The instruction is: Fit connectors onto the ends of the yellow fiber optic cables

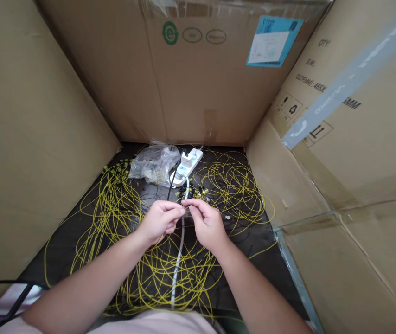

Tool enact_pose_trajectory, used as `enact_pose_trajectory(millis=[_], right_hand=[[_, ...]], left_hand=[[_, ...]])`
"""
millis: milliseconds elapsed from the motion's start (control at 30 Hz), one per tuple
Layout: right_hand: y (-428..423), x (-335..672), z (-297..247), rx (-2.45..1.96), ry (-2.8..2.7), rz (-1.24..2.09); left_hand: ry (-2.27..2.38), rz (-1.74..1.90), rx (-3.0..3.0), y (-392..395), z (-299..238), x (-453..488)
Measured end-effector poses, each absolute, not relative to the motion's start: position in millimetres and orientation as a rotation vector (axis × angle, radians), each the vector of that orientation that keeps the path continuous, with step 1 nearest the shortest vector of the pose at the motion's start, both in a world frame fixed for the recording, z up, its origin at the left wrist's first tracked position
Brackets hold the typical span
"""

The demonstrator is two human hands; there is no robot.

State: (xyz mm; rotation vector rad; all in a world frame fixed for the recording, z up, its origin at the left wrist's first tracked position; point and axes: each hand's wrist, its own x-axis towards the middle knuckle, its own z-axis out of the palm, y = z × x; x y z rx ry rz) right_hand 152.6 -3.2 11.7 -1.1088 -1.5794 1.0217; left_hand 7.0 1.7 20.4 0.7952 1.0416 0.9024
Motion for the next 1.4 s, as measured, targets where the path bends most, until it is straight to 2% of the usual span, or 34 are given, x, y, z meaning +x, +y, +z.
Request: enact_pose_trajectory(millis=[500,1400], right_hand=[[0,146,5,-0.959,-1.203,1.359],[1,147,-2,-1.018,-1.287,1.174]], left_hand=[[1.052,0.932,0.721,-1,26,8],[1.111,0.977,0.786,1,18,9]])
